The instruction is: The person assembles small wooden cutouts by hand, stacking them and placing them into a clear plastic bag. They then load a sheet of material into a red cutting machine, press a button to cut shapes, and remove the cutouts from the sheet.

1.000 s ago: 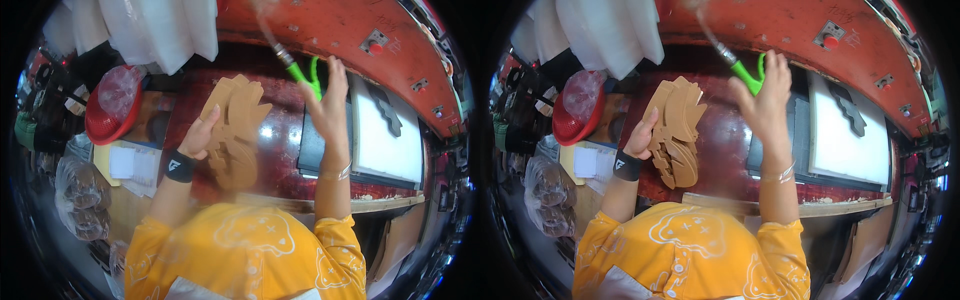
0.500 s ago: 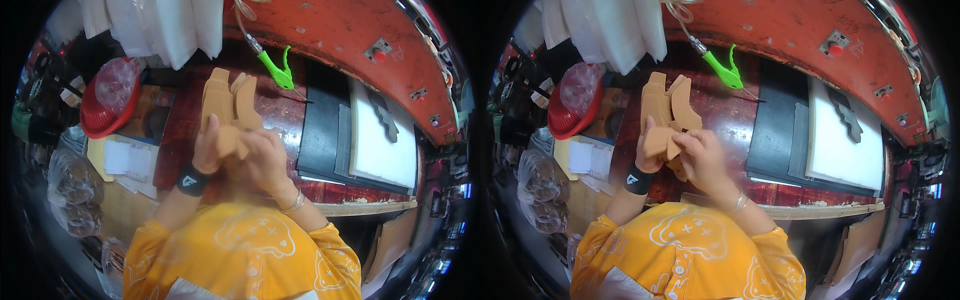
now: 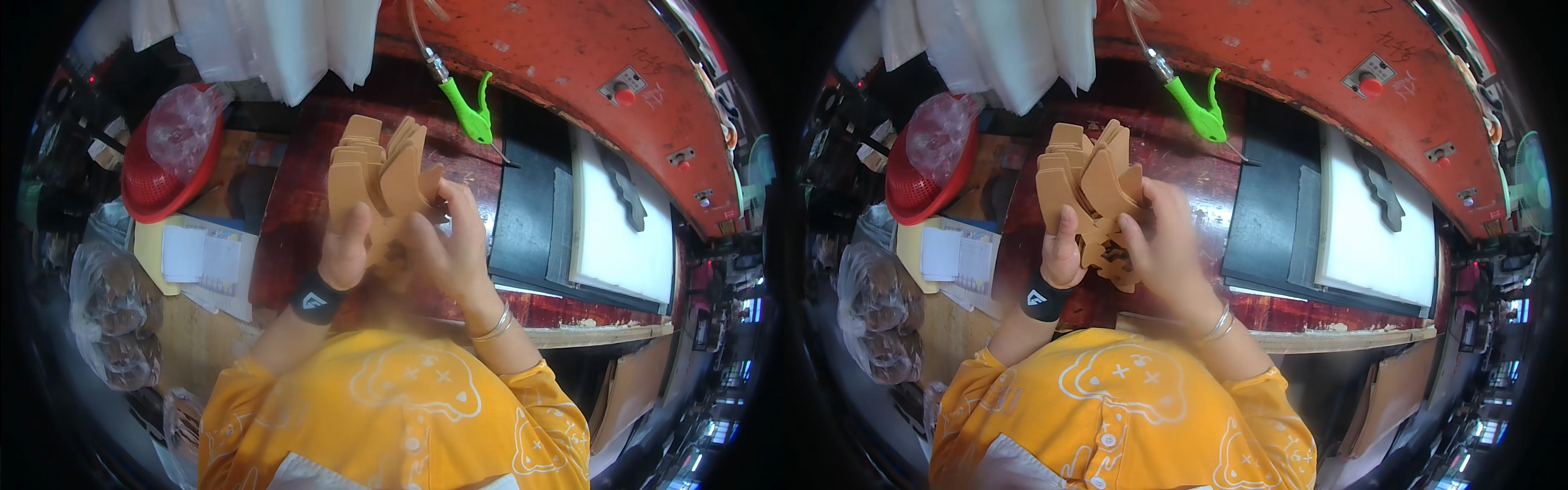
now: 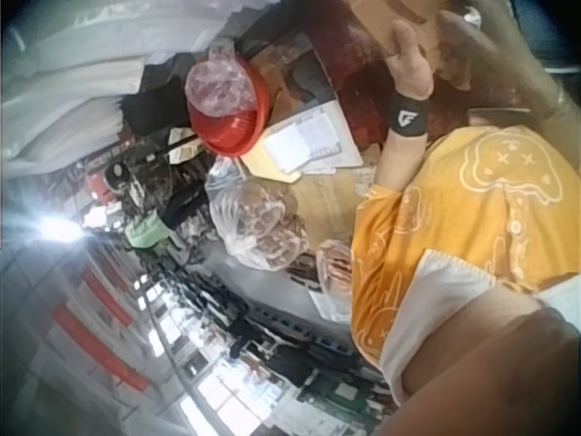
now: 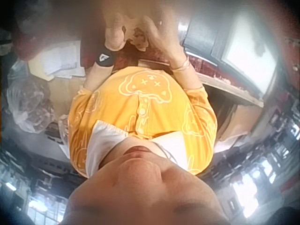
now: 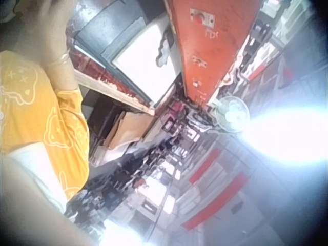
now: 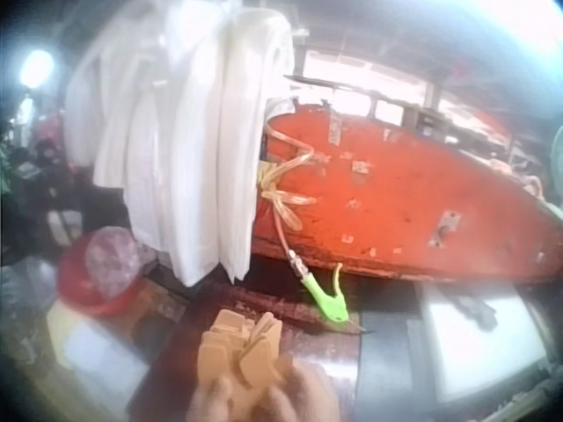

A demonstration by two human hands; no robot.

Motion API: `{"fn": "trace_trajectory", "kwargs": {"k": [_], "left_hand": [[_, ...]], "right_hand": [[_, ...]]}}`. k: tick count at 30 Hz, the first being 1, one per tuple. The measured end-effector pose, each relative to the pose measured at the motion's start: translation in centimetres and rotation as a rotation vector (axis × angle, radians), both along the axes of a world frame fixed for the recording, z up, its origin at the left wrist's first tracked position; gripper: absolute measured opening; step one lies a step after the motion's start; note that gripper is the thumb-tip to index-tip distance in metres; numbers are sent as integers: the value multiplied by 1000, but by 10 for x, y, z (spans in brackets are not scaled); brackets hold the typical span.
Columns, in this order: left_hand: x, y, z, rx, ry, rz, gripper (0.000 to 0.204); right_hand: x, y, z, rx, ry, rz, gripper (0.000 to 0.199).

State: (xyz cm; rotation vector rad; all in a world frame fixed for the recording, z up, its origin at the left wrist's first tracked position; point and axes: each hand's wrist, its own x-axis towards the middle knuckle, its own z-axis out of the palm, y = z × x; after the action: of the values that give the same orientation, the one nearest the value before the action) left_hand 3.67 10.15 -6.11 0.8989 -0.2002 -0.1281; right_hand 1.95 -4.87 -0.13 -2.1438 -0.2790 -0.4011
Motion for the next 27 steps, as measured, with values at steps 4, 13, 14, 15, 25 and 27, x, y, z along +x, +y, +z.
{"fn": "trace_trajectory", "kwargs": {"k": [4,13,14,15,25,27], "left_hand": [[3,-2,-2,-21,48,-7,46],[5,3,-15,-62,68,35,44],[5,4,-16,-68,42,11,44],[5,6,-17,26,44,4,51],[-8,2,-5,-88,17,-18,72],[-7,0,-4,-89,-12,17,72]], "right_hand": [[3,4,2,-47,6,-35,54],[-2,12,-11,-322,-170,-123,56],[-2,10,-12,-337,-195,-148,51],[-3,9,-13,-380,-168,-170,47],[-15,19,-20,20,-67,-29,36],[-11,17,-16,227,169,-80,40]]}}
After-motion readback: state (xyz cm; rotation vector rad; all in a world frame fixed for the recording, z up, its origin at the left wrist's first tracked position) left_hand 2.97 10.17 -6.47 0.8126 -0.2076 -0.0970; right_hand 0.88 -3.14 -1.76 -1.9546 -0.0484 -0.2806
